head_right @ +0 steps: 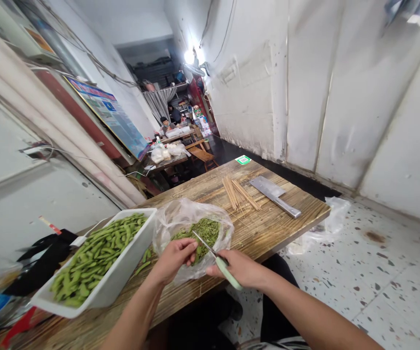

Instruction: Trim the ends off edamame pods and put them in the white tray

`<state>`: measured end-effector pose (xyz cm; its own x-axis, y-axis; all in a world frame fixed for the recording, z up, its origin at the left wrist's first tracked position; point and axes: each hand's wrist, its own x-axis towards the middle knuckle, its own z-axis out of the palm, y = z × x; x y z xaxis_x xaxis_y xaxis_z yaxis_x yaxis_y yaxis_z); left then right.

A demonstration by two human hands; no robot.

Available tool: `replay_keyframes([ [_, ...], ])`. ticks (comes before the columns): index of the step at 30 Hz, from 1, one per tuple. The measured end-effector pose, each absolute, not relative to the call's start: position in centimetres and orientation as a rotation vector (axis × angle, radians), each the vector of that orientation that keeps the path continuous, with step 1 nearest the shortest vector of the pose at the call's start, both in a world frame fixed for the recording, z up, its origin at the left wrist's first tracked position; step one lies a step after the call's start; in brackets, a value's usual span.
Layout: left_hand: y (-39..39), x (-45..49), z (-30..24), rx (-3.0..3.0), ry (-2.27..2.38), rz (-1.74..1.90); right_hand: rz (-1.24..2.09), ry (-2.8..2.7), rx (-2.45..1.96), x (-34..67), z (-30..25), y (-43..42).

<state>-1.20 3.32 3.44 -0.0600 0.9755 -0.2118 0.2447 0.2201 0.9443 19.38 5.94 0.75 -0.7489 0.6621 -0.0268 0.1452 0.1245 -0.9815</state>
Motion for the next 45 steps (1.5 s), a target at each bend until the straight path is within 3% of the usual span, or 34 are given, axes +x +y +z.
replay_keyframes([
  [4, 3.3, -1.6, 3.8, 1.123, 1.485, 0.845, 1.868, -1.901, -0.894, 19.0, 0.4, 5.9],
  [12, 4.5, -4.7, 3.8, 1.025, 1.595, 1.011, 2.139, -1.627, -0.771, 19.3, -0.6, 6.2],
  [17, 4.9, -5.1, 2.1, 1.635, 2.037, 0.564, 2.154, -1.635, -0.790, 19.7, -0.3, 6.0],
  [23, 6.3, -4.2, 0.7, 1.668, 2.389, 0.260, 2.149, -1.598, -0.814, 19.6, -0.3, 5.9],
  [29, 7.1, -5.1, 0.3, 1.780, 2.175, 0.241, 2.153, -1.583, -0.807, 20.0, -0.6, 5.9],
  [36, 5.9, -5.8, 0.9, 1.415, 1.912, 0.750, 2.189, -1.584, -0.810, 20.0, -0.5, 6.0],
  [45, 6.6, -7.0, 1.1, 1.728, 1.984, 0.551, 2.179, -1.582, -0.830, 20.0, -0.3, 5.9],
])
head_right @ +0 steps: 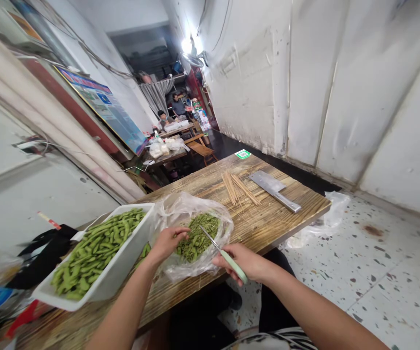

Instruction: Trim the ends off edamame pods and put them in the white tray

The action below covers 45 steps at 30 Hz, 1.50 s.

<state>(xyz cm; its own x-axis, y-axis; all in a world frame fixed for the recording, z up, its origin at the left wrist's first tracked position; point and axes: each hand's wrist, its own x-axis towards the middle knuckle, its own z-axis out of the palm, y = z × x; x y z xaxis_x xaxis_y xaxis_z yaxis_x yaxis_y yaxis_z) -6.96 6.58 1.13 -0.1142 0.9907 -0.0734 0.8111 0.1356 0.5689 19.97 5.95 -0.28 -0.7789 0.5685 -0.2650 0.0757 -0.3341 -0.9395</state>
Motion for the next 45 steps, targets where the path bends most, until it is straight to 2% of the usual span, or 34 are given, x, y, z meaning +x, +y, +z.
replay_keyframes([
  [4, 6.8, -6.6, 1.0, 1.871, 1.911, 0.160, 2.179, -1.580, -0.828, 20.0, -0.4, 6.0],
  [7, 6.8, -5.6, 0.9, 1.902, 1.915, 0.028, 2.169, -1.602, -0.821, 19.9, -0.5, 6.0],
  [13, 7.6, -5.6, 0.7, 1.887, 1.995, 0.111, 2.169, -1.617, -0.816, 20.0, -0.5, 6.0],
  [18, 8.7, -7.0, 0.8, 1.717, 2.064, 0.653, 2.167, -1.621, -0.831, 20.4, -0.6, 6.1],
  [20, 9.0, -7.2, 1.0, 1.673, 2.156, 0.752, 2.159, -1.635, -0.830, 20.5, -0.6, 6.1],
  [26, 8.9, -6.5, 1.1, 1.906, 2.095, 0.203, 2.180, -1.670, -0.831, 20.6, -0.6, 6.2],
  [33, 8.6, -6.1, 1.4, 2.027, 1.935, 0.022, 2.166, -1.705, -0.838, 20.8, -0.5, 6.2],
  [39, 8.4, -7.7, 3.1, 1.815, 1.756, 0.306, 2.156, -1.713, -0.831, 21.0, -0.5, 6.5],
  [45, 11.4, -7.2, 1.7, 1.665, 2.225, 0.371, 2.146, -1.716, -0.814, 21.0, -0.4, 6.6],
])
